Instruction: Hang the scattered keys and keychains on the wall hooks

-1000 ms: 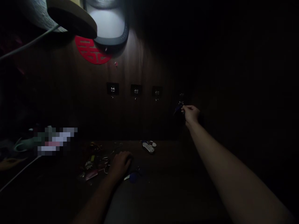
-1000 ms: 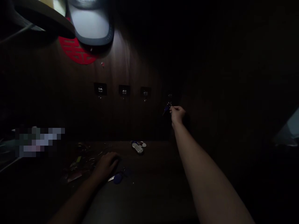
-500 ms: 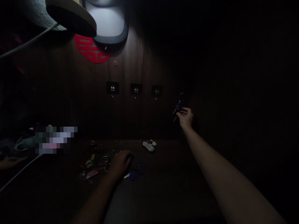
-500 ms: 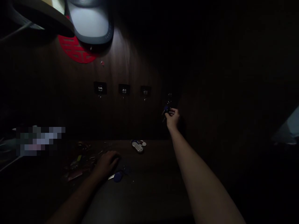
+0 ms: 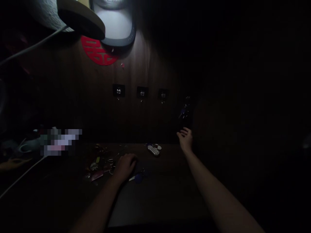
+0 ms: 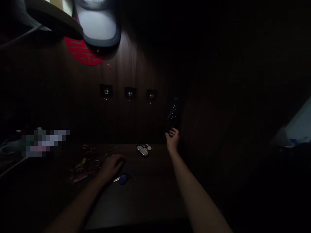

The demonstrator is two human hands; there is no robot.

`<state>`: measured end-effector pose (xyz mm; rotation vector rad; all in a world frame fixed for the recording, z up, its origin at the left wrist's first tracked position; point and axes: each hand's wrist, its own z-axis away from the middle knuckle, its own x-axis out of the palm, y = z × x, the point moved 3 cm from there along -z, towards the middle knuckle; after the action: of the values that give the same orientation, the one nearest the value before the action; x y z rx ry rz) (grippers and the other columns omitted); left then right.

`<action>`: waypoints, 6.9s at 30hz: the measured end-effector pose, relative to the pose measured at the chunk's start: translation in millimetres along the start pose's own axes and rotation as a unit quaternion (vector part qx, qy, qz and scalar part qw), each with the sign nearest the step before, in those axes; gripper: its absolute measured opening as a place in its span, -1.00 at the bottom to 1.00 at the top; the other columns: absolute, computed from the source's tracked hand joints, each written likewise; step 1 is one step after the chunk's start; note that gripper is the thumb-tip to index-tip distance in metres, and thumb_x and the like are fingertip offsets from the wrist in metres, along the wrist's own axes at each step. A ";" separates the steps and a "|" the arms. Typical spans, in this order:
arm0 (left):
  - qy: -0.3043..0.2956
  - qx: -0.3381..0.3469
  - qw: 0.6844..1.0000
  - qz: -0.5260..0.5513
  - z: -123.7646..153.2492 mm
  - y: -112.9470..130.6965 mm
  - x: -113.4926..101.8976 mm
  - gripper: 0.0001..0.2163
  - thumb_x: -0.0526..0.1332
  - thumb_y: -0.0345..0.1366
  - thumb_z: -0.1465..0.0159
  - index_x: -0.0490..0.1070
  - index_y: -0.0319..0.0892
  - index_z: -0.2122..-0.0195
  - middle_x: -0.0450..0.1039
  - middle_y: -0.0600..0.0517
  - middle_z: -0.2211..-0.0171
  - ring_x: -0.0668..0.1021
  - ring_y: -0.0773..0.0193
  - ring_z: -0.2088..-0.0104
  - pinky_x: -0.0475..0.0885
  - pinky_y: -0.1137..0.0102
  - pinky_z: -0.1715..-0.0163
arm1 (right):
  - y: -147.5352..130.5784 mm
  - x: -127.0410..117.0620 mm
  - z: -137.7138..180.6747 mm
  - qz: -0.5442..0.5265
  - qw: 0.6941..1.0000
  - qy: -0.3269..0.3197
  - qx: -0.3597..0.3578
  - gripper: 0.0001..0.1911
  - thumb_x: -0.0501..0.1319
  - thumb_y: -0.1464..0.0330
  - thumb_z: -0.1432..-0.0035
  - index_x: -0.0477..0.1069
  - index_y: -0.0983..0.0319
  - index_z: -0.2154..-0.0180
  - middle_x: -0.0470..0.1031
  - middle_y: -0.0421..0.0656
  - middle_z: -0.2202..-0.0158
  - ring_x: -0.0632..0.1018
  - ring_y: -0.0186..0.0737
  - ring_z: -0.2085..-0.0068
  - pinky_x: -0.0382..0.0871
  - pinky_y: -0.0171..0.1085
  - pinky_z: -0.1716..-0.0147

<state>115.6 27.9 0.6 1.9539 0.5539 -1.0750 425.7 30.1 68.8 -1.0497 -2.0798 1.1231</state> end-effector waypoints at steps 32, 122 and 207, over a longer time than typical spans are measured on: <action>0.027 -0.067 0.990 -0.120 3.3 -11.3 -12.2 -0.75 0.05 -0.49 -0.16 0.43 -0.08 0.23 0.49 0.00 0.19 0.45 0.16 0.12 0.23 0.30 0.15 | 15.7 32.9 142.3 0.323 0.858 -0.353 -0.187 -0.52 0.06 0.38 -0.07 0.24 0.03 -0.07 0.25 -0.14 -0.15 0.24 -0.07 -0.16 0.16 -0.02 -0.03; 0.168 -0.039 0.917 0.359 -3.3 17.3 -9.6 -0.83 0.20 -0.19 -0.07 0.42 -0.19 0.41 0.51 0.07 0.39 0.52 0.29 0.34 0.39 0.44 0.29 | -22.3 50.2 157.4 -0.043 0.910 -0.395 -0.120 -0.89 0.19 0.27 -0.04 0.42 0.16 0.40 0.46 -0.15 0.30 0.45 -0.19 0.16 0.27 -0.17 0.07; 0.067 -0.022 0.991 0.109 -5.3 -4.9 -0.5 -0.71 -0.04 -0.20 -0.26 0.45 -0.13 0.37 0.53 0.02 0.37 0.53 0.26 0.30 0.30 0.47 0.32 | -79.8 11.2 -77.0 0.085 0.984 0.063 -0.145 -0.76 0.02 0.42 -0.04 0.31 0.25 0.21 0.51 -0.02 0.23 0.51 -0.22 0.22 0.34 -0.21 0.18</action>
<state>114.5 35.1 0.4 2.0065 0.4195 -0.7929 447.4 45.0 177.1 -1.4216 -2.1247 0.8208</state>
